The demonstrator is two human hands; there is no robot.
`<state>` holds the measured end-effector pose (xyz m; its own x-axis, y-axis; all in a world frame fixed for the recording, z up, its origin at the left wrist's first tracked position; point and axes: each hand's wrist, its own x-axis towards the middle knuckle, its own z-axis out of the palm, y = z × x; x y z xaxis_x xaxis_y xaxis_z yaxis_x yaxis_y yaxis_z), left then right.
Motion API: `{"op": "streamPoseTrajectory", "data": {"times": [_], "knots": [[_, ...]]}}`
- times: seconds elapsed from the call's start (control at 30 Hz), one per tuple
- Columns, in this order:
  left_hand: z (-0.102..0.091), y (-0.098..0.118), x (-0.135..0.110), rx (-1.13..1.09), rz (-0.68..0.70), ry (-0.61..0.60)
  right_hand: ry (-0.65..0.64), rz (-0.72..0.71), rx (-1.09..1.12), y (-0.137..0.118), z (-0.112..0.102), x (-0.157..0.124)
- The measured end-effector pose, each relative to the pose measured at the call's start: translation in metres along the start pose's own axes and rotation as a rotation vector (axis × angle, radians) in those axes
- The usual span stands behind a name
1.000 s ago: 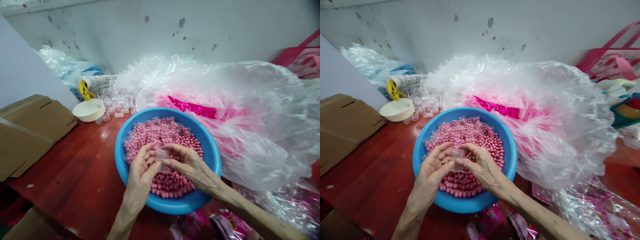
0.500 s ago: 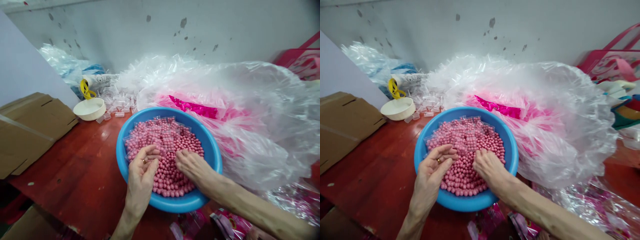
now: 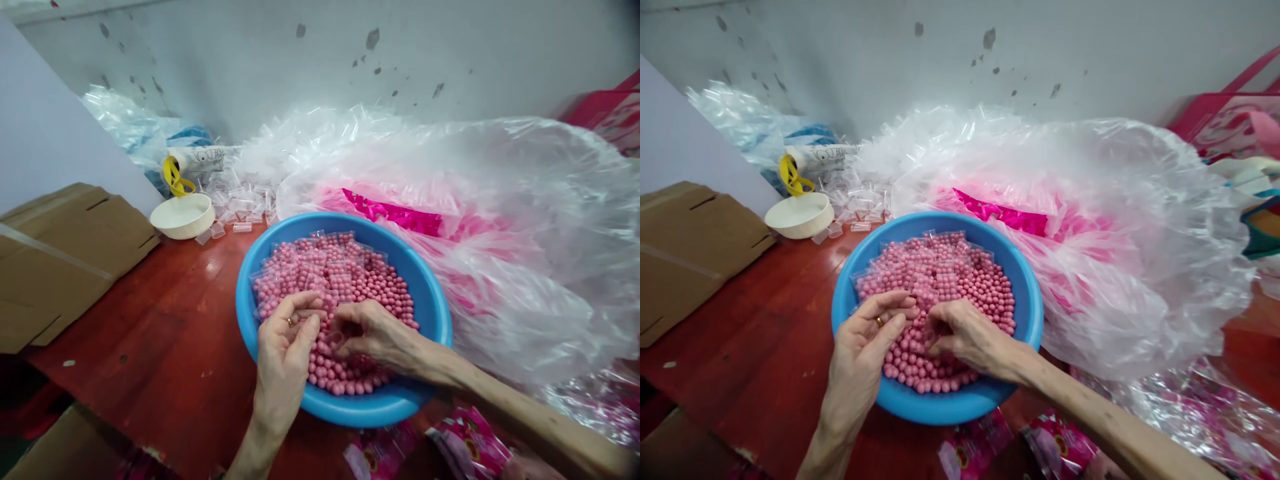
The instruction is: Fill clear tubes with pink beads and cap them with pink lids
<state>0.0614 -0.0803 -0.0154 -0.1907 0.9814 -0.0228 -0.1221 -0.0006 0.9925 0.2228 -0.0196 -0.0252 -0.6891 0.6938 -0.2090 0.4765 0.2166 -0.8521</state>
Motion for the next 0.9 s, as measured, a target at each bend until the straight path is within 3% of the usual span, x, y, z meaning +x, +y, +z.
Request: {"op": "streamPoseTrajectory", "data": {"times": [0.13, 0.23, 0.3, 0.37, 0.47, 0.57, 0.63, 0.77, 0.9], "knots": [[0.0, -0.003, 0.0, -0.033, 0.027, 0.029, 0.012, 0.134, 0.371, -0.004, -0.005, -0.007], [0.001, -0.003, 0.001, -0.058, 0.023, 0.048, -0.035, 0.122, 0.618, -0.004, -0.01, -0.014], [0.002, -0.001, 0.001, -0.072, 0.018, 0.061, -0.031, 0.083, 0.63, -0.002, -0.016, -0.016], [0.003, 0.001, 0.0, -0.076, 0.012, 0.064, 0.061, 0.038, 0.371, 0.002, -0.021, -0.017], [0.002, 0.002, -0.001, -0.065, 0.005, 0.05, 0.207, -0.035, -0.276, 0.01, -0.021, -0.018], [0.001, 0.0, -0.002, -0.048, 0.008, 0.031, 0.209, -0.172, -0.584, 0.013, -0.003, -0.021], [0.0, -0.001, -0.002, -0.042, 0.009, 0.031, 0.201, -0.35, -0.865, 0.009, 0.015, -0.023], [-0.001, -0.001, -0.003, -0.029, 0.006, 0.036, 0.215, -0.489, -1.02, -0.004, 0.039, -0.027], [0.0, 0.0, -0.001, -0.013, 0.004, 0.039, 0.128, -0.516, -0.867, -0.017, 0.031, -0.028]]}}
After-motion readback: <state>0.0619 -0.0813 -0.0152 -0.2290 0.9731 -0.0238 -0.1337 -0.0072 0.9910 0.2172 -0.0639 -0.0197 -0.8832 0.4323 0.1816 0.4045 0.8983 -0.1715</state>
